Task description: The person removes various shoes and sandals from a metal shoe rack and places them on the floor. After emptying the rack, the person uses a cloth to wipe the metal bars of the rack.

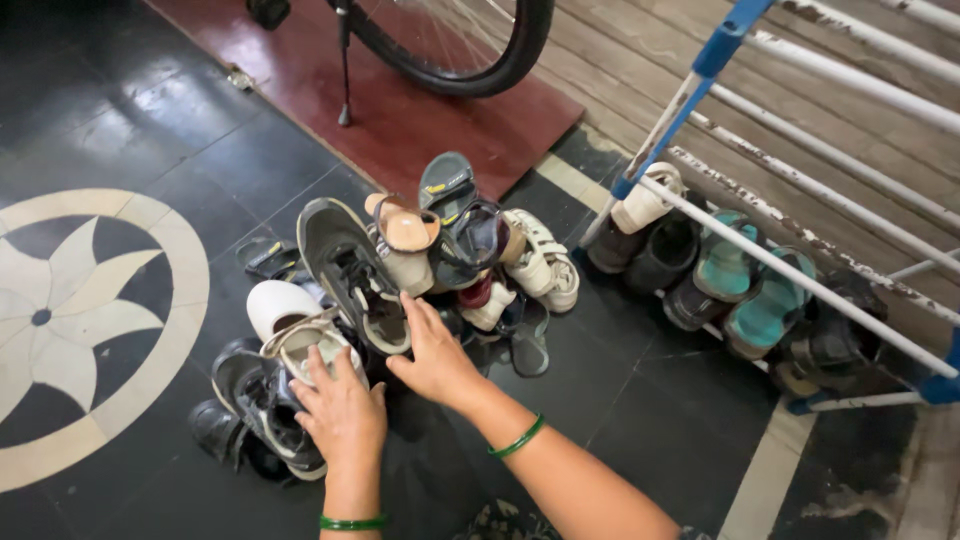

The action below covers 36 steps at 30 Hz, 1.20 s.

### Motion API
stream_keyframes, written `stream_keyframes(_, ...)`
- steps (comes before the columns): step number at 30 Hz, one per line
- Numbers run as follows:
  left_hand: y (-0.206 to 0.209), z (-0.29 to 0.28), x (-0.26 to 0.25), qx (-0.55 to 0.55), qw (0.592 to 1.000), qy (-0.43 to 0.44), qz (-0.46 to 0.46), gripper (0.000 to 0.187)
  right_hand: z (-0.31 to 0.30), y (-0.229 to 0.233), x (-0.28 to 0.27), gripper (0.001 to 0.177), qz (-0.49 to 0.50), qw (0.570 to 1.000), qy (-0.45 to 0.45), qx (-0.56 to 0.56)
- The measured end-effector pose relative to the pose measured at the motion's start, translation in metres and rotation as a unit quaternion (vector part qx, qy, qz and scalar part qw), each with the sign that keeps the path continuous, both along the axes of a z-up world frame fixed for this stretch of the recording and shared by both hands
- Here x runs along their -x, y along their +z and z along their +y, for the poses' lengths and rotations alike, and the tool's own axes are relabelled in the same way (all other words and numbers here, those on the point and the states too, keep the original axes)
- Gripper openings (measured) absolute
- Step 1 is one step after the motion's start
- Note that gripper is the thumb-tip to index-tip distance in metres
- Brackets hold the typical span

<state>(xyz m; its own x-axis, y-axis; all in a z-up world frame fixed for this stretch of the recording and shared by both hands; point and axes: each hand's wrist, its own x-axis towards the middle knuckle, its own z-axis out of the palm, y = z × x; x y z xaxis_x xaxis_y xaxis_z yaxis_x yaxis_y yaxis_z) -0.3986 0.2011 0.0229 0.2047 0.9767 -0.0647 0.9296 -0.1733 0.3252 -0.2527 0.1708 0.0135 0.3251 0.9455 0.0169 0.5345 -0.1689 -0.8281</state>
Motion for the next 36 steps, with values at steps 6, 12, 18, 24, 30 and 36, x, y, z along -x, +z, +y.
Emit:
stream_keyframes(6, 0.010, -0.002, -0.009, 0.028, 0.999, 0.023, 0.012, 0.083, -0.008, 0.004, -0.006, 0.099, -0.032, 0.999, 0.003, -0.026)
stream_keyframes(12, 0.015, -0.008, -0.014, 0.017, 1.000, 0.018, 0.010, 0.089, -0.013, 0.001, -0.013, 0.099, -0.012, 1.000, 0.001, -0.020)
stream_keyframes(18, 0.013, -0.010, -0.021, 0.037, 0.999, 0.017, 0.009, 0.090, -0.023, -0.009, -0.018, 0.097, 0.005, 1.000, 0.003, -0.004)
stream_keyframes(24, -0.007, -0.016, -0.029, 0.019, 0.995, -0.020, 0.091, 0.085, -0.032, -0.035, -0.019, 0.089, 0.021, 1.000, 0.022, 0.008)
stream_keyframes(30, -0.009, -0.021, -0.026, -0.001, 0.994, -0.008, 0.111, 0.083, -0.035, -0.039, -0.014, 0.086, 0.009, 0.999, 0.023, 0.022)
stream_keyframes(36, 0.011, -0.037, -0.043, -0.032, 0.996, -0.026, 0.078, 0.081, -0.054, -0.020, -0.031, 0.085, 0.026, 1.000, 0.006, -0.003)
